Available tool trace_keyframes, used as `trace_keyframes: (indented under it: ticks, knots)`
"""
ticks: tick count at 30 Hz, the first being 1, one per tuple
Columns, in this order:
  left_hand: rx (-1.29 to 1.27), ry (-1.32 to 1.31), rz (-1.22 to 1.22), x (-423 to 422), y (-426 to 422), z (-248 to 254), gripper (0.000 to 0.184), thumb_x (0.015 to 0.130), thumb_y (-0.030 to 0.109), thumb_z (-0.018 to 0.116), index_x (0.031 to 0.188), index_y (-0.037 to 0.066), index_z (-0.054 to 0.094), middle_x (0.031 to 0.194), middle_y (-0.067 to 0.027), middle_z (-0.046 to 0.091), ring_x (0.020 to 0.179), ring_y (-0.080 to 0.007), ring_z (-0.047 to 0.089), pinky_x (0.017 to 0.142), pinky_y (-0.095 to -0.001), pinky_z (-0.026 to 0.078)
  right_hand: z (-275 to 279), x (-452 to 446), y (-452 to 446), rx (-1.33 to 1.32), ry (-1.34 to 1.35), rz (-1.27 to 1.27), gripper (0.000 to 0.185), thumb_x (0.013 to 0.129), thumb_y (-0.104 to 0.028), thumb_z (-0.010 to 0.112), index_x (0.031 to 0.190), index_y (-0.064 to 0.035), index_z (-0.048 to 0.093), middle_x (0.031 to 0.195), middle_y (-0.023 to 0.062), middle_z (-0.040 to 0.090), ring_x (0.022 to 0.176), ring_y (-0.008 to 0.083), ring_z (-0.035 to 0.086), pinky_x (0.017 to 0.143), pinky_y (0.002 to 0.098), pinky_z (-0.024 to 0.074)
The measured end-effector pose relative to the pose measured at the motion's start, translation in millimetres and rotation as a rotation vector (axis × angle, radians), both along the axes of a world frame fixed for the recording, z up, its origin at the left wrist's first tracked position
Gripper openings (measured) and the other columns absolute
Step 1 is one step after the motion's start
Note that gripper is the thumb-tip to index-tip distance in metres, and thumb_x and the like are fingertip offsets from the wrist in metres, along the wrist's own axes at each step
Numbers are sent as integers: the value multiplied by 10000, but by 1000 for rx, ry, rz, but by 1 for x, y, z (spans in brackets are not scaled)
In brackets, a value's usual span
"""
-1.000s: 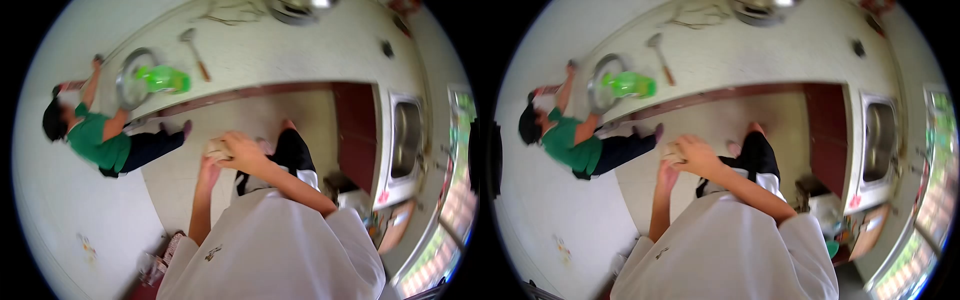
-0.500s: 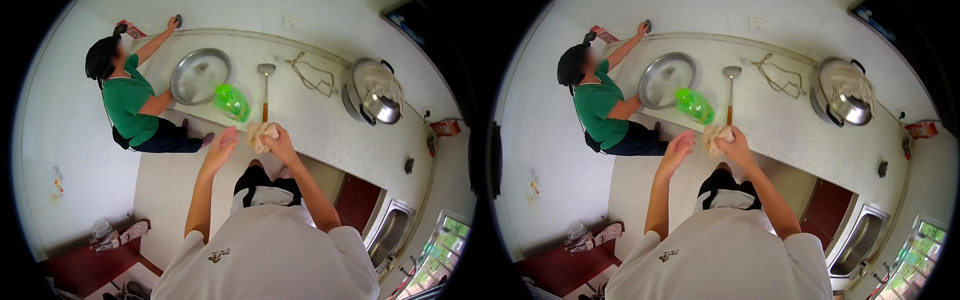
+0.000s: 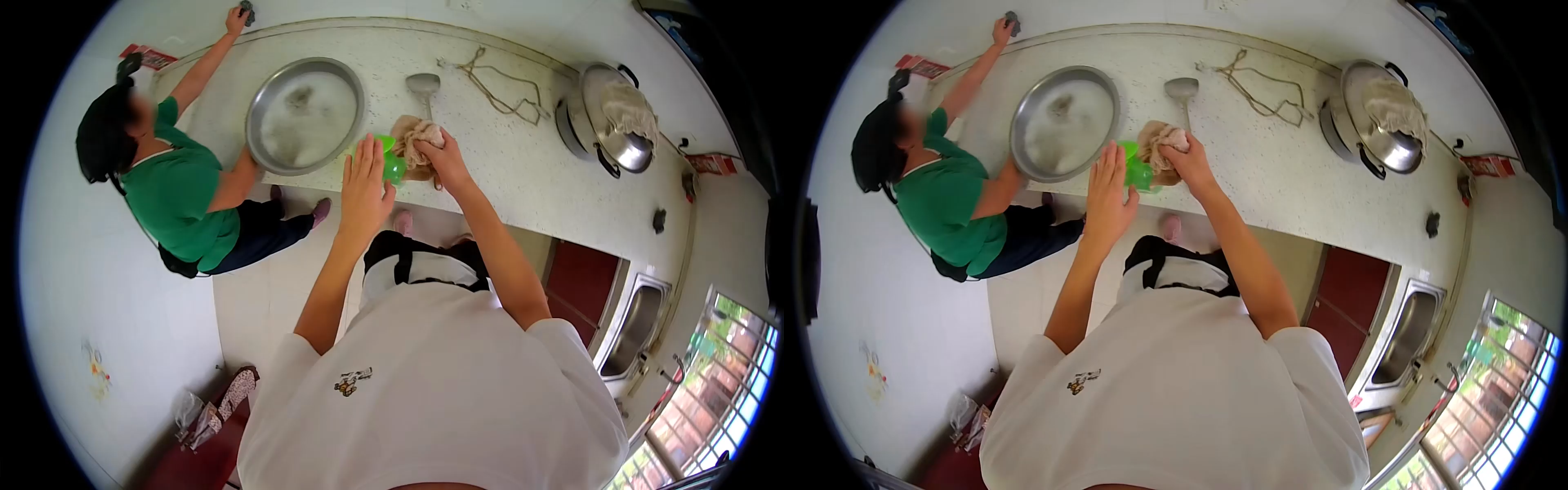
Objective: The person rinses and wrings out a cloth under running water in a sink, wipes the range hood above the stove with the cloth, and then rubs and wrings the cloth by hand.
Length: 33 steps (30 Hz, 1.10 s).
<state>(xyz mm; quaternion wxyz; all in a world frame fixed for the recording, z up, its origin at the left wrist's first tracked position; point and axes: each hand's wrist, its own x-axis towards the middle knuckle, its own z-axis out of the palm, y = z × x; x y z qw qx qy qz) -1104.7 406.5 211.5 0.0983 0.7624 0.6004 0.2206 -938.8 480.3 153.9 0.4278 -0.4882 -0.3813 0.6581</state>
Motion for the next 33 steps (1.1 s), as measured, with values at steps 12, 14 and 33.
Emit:
trace_keyframes:
  ticks: [12,14,33]
  knots:
    - [3,-84,-126,-9,8,-8,732,640,-5,526,1330,-42,285,1400,-216,258,1285,-370,281,1053,-437,255,36,-4,-7,-129,-16,149,410,797,-156,644,1148,-4,498,1028,67,599,939,139,559,836,276,444]
    - [21,-76,-117,-9,8,-8,749,621,-12,531,1329,-38,288,1402,-208,262,1291,-362,279,1051,-436,261,39,-4,-8,-135,-24,154,420,796,-156,646,1156,-3,494,1040,68,596,954,139,553,847,277,439]
    - [7,-105,-214,-28,8,-2,707,645,-111,475,1328,-6,324,1405,-157,284,1283,-327,301,1051,-405,267,24,-1,-16,-166,210,169,440,803,-129,646,1179,8,464,1107,87,567,1016,170,545,886,297,430]
